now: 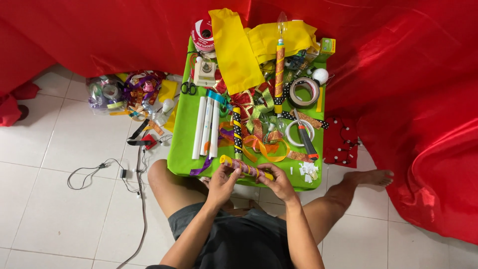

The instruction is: Securing decorative ribbons to a stick using adhesive tape for a handicraft project.

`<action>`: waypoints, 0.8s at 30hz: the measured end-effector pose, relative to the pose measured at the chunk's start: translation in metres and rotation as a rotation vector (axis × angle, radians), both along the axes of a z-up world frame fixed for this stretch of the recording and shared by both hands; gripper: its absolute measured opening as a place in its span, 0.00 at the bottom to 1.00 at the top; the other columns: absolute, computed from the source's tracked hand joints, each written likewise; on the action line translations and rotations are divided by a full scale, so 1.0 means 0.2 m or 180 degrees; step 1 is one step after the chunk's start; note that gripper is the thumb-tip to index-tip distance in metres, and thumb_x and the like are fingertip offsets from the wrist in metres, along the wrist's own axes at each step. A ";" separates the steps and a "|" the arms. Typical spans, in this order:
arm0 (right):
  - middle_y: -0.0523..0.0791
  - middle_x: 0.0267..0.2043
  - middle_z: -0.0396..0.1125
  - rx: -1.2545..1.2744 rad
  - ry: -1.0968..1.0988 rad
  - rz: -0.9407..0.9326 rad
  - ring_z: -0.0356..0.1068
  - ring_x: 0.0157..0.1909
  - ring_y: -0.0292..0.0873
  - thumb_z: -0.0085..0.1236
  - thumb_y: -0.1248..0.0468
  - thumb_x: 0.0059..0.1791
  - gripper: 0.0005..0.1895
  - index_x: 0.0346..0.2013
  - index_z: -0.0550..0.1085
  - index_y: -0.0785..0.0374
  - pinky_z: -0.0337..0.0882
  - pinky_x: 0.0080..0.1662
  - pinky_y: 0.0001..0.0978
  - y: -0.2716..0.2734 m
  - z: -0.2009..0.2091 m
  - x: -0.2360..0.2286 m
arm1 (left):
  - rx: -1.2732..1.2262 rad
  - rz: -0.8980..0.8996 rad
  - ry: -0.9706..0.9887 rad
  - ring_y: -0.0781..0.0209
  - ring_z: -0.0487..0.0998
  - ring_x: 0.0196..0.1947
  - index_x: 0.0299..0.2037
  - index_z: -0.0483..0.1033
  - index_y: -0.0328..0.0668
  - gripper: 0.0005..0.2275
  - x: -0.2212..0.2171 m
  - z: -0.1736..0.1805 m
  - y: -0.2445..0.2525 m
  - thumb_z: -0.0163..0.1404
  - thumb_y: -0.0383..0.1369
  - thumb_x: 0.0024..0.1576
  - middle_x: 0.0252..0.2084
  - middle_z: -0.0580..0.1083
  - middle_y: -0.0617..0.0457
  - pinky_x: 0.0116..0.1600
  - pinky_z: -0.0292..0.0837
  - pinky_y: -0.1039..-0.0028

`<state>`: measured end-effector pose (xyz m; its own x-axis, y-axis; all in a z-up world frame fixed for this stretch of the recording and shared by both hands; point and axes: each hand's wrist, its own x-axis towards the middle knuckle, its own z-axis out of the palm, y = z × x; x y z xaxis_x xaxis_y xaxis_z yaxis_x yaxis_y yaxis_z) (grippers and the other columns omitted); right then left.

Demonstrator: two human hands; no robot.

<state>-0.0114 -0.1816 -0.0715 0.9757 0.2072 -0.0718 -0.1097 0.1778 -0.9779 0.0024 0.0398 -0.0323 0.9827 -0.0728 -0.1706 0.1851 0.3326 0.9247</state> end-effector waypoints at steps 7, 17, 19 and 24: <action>0.54 0.52 0.72 0.0425 0.0200 0.0095 0.72 0.52 0.45 0.65 0.73 0.46 0.25 0.58 0.72 0.71 0.74 0.55 0.42 0.00 0.00 -0.01 | -0.0317 0.0191 0.0221 0.54 0.80 0.42 0.54 0.71 0.24 0.14 0.02 0.06 0.04 0.53 0.27 0.62 0.44 0.76 0.38 0.50 0.84 0.59; 0.55 0.49 0.72 0.0603 0.0213 0.0142 0.75 0.46 0.44 0.61 0.75 0.48 0.24 0.60 0.69 0.74 0.79 0.49 0.39 -0.01 -0.07 0.01 | -0.0387 0.0423 0.0372 0.56 0.79 0.44 0.56 0.70 0.24 0.14 0.02 0.03 0.09 0.51 0.27 0.63 0.46 0.75 0.41 0.51 0.84 0.61; 0.56 0.47 0.72 0.0579 0.0145 0.0161 0.75 0.44 0.44 0.60 0.74 0.49 0.23 0.59 0.69 0.74 0.79 0.47 0.40 -0.01 -0.08 0.01 | -0.0406 0.0431 0.0350 0.56 0.80 0.43 0.56 0.70 0.25 0.14 0.02 0.00 0.10 0.51 0.27 0.63 0.45 0.76 0.40 0.50 0.84 0.61; 0.58 0.45 0.72 0.0543 0.0045 0.0323 0.75 0.42 0.47 0.58 0.70 0.51 0.21 0.58 0.69 0.75 0.79 0.46 0.43 -0.01 -0.02 0.04 | -0.0372 0.0343 0.0247 0.57 0.80 0.44 0.59 0.70 0.26 0.16 0.02 -0.02 0.11 0.51 0.28 0.63 0.47 0.76 0.41 0.51 0.84 0.61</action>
<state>-0.0027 -0.1831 -0.0751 0.9483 0.3148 -0.0410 -0.1492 0.3280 -0.9328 0.0072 0.0611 -0.0361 0.9701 0.0086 -0.2427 0.2118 0.4589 0.8629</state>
